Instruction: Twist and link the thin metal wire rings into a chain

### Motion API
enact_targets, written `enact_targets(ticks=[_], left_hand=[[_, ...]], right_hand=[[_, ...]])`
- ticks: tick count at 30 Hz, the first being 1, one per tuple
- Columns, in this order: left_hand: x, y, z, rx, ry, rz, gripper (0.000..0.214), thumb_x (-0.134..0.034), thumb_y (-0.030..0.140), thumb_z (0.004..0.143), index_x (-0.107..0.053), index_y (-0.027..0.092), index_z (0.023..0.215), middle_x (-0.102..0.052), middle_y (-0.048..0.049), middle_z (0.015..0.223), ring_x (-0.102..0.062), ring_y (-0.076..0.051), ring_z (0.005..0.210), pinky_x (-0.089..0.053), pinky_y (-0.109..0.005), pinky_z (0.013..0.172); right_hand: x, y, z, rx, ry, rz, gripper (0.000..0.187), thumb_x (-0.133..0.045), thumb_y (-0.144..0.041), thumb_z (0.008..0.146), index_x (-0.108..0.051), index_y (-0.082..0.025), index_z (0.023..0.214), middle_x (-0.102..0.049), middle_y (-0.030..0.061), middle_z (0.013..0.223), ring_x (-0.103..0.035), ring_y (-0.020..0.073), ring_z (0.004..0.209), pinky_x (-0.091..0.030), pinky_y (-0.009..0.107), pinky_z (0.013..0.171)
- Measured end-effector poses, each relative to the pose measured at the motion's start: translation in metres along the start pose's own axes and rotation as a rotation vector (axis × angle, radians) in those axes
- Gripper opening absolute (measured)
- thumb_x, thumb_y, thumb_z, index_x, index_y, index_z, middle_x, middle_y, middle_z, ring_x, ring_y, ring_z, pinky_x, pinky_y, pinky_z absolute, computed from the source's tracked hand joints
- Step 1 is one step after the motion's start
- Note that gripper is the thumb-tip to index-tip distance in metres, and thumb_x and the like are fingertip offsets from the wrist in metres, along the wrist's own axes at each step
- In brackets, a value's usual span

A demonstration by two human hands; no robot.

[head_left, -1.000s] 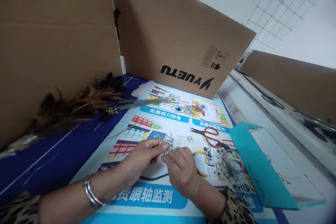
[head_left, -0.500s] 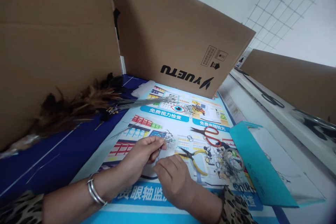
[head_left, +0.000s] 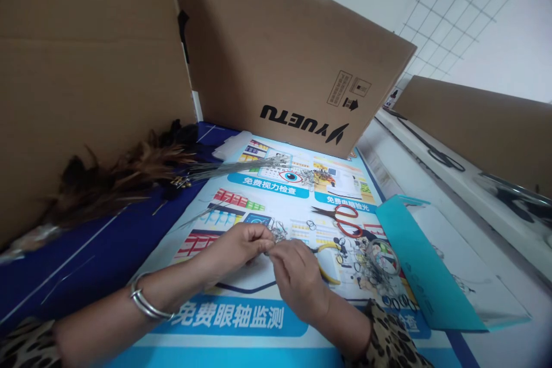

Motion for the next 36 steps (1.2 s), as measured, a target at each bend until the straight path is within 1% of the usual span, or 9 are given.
enact_targets(ticks=[6,12,16,20,22,25,29,33,36], left_hand=[[-0.004,0.003,0.004,-0.04,-0.118,0.069,0.019,-0.058,0.035,0.075,-0.056,0.017,0.07,-0.041,0.0063,0.053,-0.034,-0.01,0.048,-0.026,-0.021,0.048],[0.004,0.004,0.001,-0.037,0.038,0.039,0.027,-0.056,0.042,0.076,-0.055,0.017,0.067,-0.04,0.0066,0.051,-0.033,-0.01,0.046,-0.026,-0.02,0.046],[0.004,0.005,-0.002,-0.043,0.101,-0.036,0.03,-0.056,0.045,0.077,-0.052,0.018,0.065,-0.038,0.0067,0.051,-0.031,-0.01,0.046,-0.024,-0.02,0.045],[0.008,0.004,-0.005,-0.06,0.198,-0.075,0.029,-0.057,0.044,0.078,-0.053,0.018,0.068,-0.038,0.0063,0.054,-0.031,-0.01,0.049,-0.024,-0.021,0.047],[0.008,0.002,-0.006,-0.076,0.227,-0.094,0.028,-0.057,0.044,0.078,-0.054,0.017,0.07,-0.038,0.006,0.056,-0.031,-0.01,0.051,-0.025,-0.021,0.048],[0.005,-0.001,-0.007,-0.075,0.236,-0.142,0.029,-0.056,0.045,0.079,-0.055,0.017,0.072,-0.037,0.0057,0.057,-0.03,-0.01,0.052,-0.024,-0.021,0.048],[0.0,-0.008,-0.009,-0.04,0.248,-0.183,0.031,-0.056,0.047,0.079,-0.056,0.016,0.074,-0.035,0.0061,0.056,-0.028,-0.01,0.051,-0.022,-0.021,0.047],[-0.009,-0.018,-0.009,-0.005,0.211,-0.284,0.035,-0.058,0.05,0.078,-0.056,0.016,0.074,-0.035,0.0065,0.055,-0.028,-0.009,0.049,-0.021,-0.02,0.046],[-0.015,-0.03,-0.009,0.029,0.204,-0.407,0.036,-0.06,0.051,0.077,-0.053,0.016,0.07,-0.035,0.007,0.052,-0.028,-0.009,0.048,-0.02,-0.02,0.045]], right_hand=[[0.006,0.008,0.001,-0.013,0.034,0.002,0.015,-0.046,-0.007,0.087,-0.053,-0.018,0.093,-0.065,0.0063,0.086,-0.059,0.0172,0.083,-0.048,0.034,0.075],[0.004,0.001,-0.001,0.035,0.023,-0.008,0.018,-0.044,-0.003,0.084,-0.051,-0.019,0.089,-0.064,0.0055,0.085,-0.059,0.0166,0.083,-0.047,0.033,0.075],[0.0,0.014,0.0,-0.147,0.008,0.032,0.013,-0.044,-0.009,0.085,-0.053,-0.019,0.084,-0.063,0.0048,0.081,-0.059,0.0163,0.078,-0.048,0.029,0.071],[-0.002,0.037,-0.004,-0.375,0.002,0.048,0.012,-0.05,-0.01,0.08,-0.056,-0.019,0.084,-0.062,0.001,0.074,-0.059,0.0149,0.068,-0.046,0.024,0.061],[-0.005,0.042,-0.005,-0.419,-0.022,0.052,0.015,-0.051,-0.007,0.077,-0.058,-0.019,0.083,-0.062,0.0005,0.073,-0.059,0.0145,0.067,-0.046,0.023,0.059],[-0.012,0.036,-0.004,-0.362,-0.096,0.038,0.02,-0.048,-0.006,0.079,-0.06,-0.019,0.087,-0.063,0.003,0.078,-0.059,0.0158,0.073,-0.048,0.024,0.065],[-0.014,0.023,-0.003,-0.237,-0.141,-0.131,0.02,-0.045,-0.01,0.084,-0.06,-0.017,0.093,-0.062,0.007,0.082,-0.057,0.0188,0.074,-0.047,0.029,0.066],[-0.016,0.022,-0.003,-0.219,-0.189,-0.234,0.013,-0.046,-0.014,0.085,-0.057,-0.018,0.081,-0.059,0.0055,0.076,-0.054,0.0184,0.069,-0.044,0.028,0.061],[-0.018,0.027,-0.001,-0.254,-0.248,-0.252,0.012,-0.046,-0.014,0.085,-0.056,-0.018,0.082,-0.059,0.0051,0.077,-0.054,0.0185,0.07,-0.043,0.028,0.061]])
Point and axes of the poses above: each hand's wrist, its own z-axis towards the middle knuckle, its own x-axis out of the back of the hand, y = z × x, the point moved 10 cm from there along z, towards the middle knuckle
